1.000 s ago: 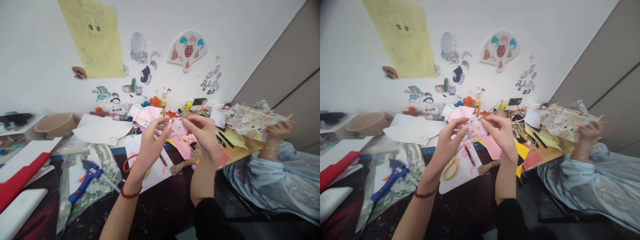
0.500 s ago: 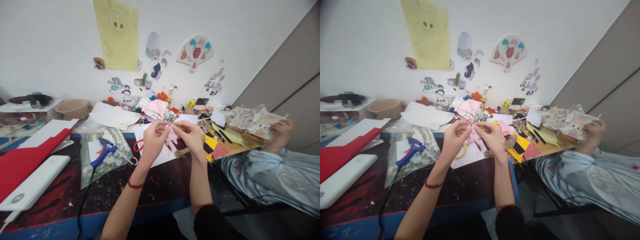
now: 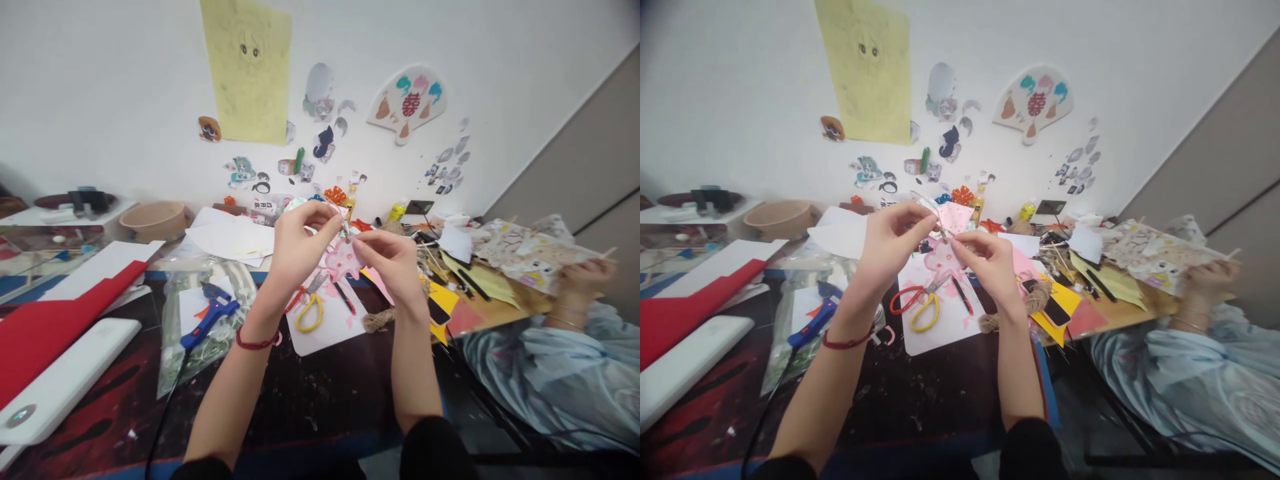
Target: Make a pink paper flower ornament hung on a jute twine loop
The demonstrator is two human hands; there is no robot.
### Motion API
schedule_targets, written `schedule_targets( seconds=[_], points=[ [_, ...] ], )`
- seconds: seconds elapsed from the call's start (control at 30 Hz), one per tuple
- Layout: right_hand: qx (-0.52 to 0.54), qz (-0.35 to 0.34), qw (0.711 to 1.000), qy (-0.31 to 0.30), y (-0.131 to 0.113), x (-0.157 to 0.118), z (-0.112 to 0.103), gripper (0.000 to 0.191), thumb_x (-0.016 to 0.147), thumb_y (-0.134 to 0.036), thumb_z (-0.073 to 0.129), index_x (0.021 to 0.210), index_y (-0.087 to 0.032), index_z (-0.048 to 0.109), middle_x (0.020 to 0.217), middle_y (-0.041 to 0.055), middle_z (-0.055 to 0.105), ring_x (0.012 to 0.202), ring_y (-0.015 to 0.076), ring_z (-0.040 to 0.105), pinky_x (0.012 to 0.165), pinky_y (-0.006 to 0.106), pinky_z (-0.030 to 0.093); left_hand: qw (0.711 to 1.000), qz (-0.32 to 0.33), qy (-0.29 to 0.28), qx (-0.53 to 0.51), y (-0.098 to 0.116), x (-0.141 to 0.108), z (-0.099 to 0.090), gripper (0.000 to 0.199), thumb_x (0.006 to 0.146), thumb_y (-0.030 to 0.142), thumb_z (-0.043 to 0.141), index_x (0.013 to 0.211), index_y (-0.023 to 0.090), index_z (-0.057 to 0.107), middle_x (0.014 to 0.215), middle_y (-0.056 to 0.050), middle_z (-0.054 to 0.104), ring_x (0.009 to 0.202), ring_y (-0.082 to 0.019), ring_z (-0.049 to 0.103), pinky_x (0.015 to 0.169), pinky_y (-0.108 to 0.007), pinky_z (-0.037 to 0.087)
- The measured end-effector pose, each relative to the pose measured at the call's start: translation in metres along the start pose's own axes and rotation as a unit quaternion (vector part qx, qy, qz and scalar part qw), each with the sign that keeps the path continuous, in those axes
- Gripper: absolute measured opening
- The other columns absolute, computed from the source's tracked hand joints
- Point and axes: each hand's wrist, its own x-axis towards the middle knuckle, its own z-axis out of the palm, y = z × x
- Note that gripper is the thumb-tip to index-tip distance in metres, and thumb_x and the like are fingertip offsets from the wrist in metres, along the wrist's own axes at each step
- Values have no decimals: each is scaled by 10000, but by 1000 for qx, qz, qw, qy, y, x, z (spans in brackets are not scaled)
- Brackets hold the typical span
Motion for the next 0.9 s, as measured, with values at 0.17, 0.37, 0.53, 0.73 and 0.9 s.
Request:
schedule_targets(
  seconds=[0.17, 0.37, 0.53, 0.73, 0.9],
  points=[
    [21, 3, 999, -31, 11, 25, 3, 178, 794, -375, 803, 860, -216, 755, 820, 7, 724, 670, 111, 619, 621, 247, 502, 1000, 1, -11, -27, -13, 14, 2, 72, 843, 233, 693, 817, 166, 698, 845, -37, 744, 743, -126, 684, 661, -236, 521],
    [31, -6, 997, -72, 19, 49, 15, 194, 750, -347, 850, 865, -218, 763, 788, -13, 703, 655, 91, 596, 612, 231, 481, 999, 30, 13, -15, -22, 25, 1, 56, 849, 219, 693, 813, 177, 690, 805, -16, 747, 748, -126, 708, 681, -230, 540],
    [51, -30, 997, -42, 32, 53, 21, 160, 783, -353, 823, 861, -219, 785, 776, 5, 730, 640, 112, 613, 589, 258, 511, 999, 26, 33, -34, -30, 33, -2, 84, 839, 236, 720, 779, 187, 689, 781, -15, 746, 757, -153, 737, 677, -249, 559],
    [33, -72, 997, 5, 39, 53, 21, 100, 831, -323, 782, 861, -228, 792, 701, -17, 709, 581, 92, 596, 540, 234, 477, 997, 28, 30, -58, -41, 40, 3, 103, 850, 235, 728, 771, 188, 679, 753, -8, 728, 712, -132, 723, 666, -244, 557],
    [-72, -157, 985, 14, 25, 50, 18, 85, 888, -273, 715, 914, -224, 780, 872, 11, 763, 749, 126, 676, 670, 274, 535, 998, 59, -19, -30, -43, 42, 2, 139, 854, 326, 752, 825, 193, 726, 836, -21, 745, 738, -112, 672, 638, -225, 523]
  ],
)
